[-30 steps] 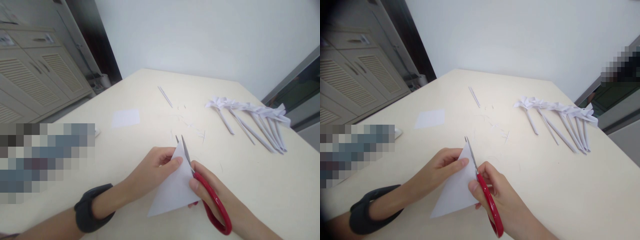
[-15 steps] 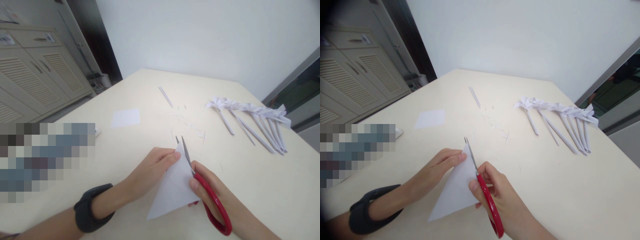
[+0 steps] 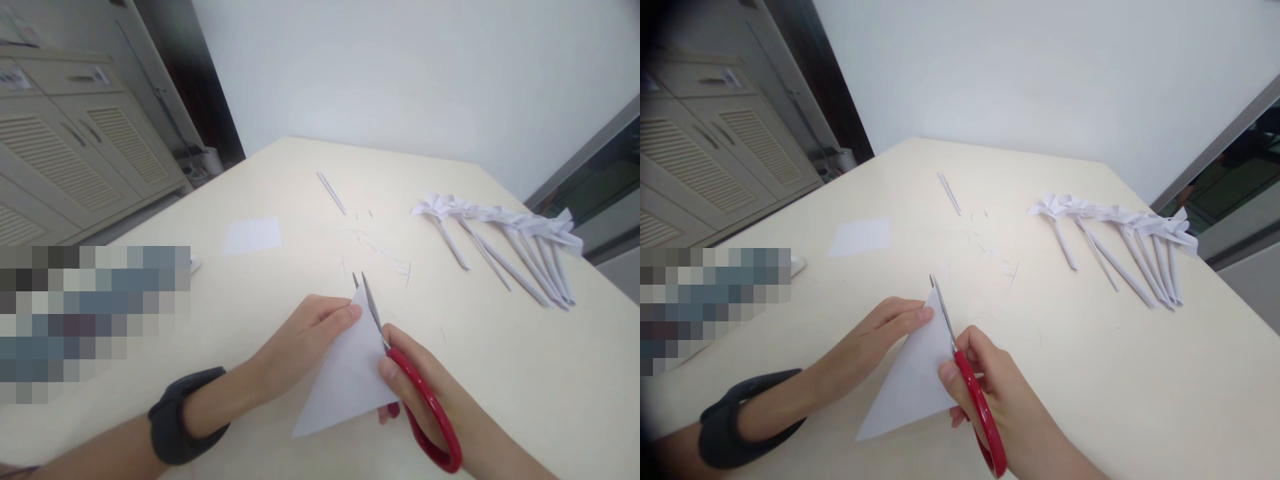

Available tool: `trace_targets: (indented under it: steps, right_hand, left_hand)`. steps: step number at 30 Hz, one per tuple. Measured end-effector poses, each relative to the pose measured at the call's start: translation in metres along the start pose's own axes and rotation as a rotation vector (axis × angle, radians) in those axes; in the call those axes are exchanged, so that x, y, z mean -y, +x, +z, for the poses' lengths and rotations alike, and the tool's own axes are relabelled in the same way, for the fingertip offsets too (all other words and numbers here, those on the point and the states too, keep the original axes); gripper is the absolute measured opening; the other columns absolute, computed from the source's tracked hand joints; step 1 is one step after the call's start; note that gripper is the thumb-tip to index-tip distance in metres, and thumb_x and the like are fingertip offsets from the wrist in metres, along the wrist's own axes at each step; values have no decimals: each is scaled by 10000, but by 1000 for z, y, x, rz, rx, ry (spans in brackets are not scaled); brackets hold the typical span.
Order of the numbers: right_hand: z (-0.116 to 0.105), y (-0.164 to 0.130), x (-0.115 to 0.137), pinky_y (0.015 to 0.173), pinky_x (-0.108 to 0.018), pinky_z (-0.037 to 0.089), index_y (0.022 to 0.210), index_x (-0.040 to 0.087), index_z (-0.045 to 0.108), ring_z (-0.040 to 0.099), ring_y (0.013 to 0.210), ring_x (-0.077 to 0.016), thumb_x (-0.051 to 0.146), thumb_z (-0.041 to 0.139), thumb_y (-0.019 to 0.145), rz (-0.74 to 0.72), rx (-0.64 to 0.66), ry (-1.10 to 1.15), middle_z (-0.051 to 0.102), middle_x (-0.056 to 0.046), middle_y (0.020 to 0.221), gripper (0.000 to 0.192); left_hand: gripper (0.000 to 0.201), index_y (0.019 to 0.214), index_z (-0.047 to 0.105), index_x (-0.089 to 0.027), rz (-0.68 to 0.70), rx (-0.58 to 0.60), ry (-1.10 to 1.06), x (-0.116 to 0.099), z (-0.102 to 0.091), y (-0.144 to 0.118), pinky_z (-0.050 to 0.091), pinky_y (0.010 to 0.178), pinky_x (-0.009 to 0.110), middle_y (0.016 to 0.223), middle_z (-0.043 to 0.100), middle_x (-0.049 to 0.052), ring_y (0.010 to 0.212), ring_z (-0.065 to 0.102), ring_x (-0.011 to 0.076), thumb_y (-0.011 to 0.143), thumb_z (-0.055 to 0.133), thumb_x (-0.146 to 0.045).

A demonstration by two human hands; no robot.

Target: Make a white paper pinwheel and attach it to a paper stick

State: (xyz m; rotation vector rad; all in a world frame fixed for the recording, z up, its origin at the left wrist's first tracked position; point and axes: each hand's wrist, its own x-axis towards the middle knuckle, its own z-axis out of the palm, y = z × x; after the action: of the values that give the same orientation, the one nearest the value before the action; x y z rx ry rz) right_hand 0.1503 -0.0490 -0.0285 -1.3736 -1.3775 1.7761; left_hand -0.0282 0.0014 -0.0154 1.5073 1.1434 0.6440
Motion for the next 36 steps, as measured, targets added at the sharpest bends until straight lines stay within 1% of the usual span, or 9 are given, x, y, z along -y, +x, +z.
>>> trace_targets:
  steps: [5,8,13,19,23,27,29,33,36]
  right_hand:
    - [1,2,-10,631,-246,534,887,239,508,571,667,-123,482,552,834,-33,-33,54,542,15,783,252]
    - [-2,0,-11,634,-262,531,891,253,549,585,743,-167,491,556,822,-30,-63,-21,584,-9,822,248]
    - [-5,-2,-8,615,-270,494,917,248,585,565,723,-179,513,526,836,-44,-133,-159,586,-15,777,283]
    - [-3,-2,-3,618,-272,483,910,237,593,567,734,-184,516,512,845,-67,-108,-158,589,-16,757,298]
    - [-3,0,-6,601,-273,490,916,245,602,569,719,-185,520,517,838,-64,-121,-170,602,-19,767,298]
    - [-4,0,-9,609,-274,512,911,245,595,566,713,-180,546,504,833,-54,-130,-189,603,-21,778,323]
    - [-3,-1,-9,602,-268,525,908,243,583,564,714,-175,558,504,826,-33,-117,-165,601,-22,792,335]
    - [-1,0,-4,602,-262,554,914,239,545,565,746,-159,573,490,827,18,-29,-35,591,-18,877,350]
    - [-1,1,-4,601,-263,554,902,237,541,561,744,-156,566,501,824,33,-17,0,589,-14,877,340]
  left_hand:
    - [375,583,415,-179,-18,57,-9,-2,0,1,385,511,226,623,495,0,588,457,129,871,406,-418]
    - [382,583,415,-180,-10,56,17,2,0,1,359,506,226,620,472,-7,579,441,124,867,419,-435]
    - [378,579,396,-185,3,49,79,6,1,1,334,502,224,595,431,-21,559,415,116,868,428,-427]
    - [389,575,383,-182,8,63,75,5,1,0,321,505,229,591,414,-23,562,400,115,875,427,-426]
    - [398,574,376,-181,16,109,47,4,1,1,307,507,231,584,401,-27,555,386,110,890,403,-421]
    - [405,570,353,-182,20,115,56,4,1,1,299,513,233,585,392,-30,558,381,109,889,404,-426]
    - [407,572,359,-182,7,124,50,5,1,1,299,516,235,581,396,-31,557,385,110,891,397,-431]
    - [404,576,355,-181,-5,136,34,5,1,1,289,517,238,579,387,-35,558,375,108,894,400,-425]
    - [399,573,345,-179,14,145,25,5,0,1,279,520,240,577,375,-37,559,364,104,902,399,-399]
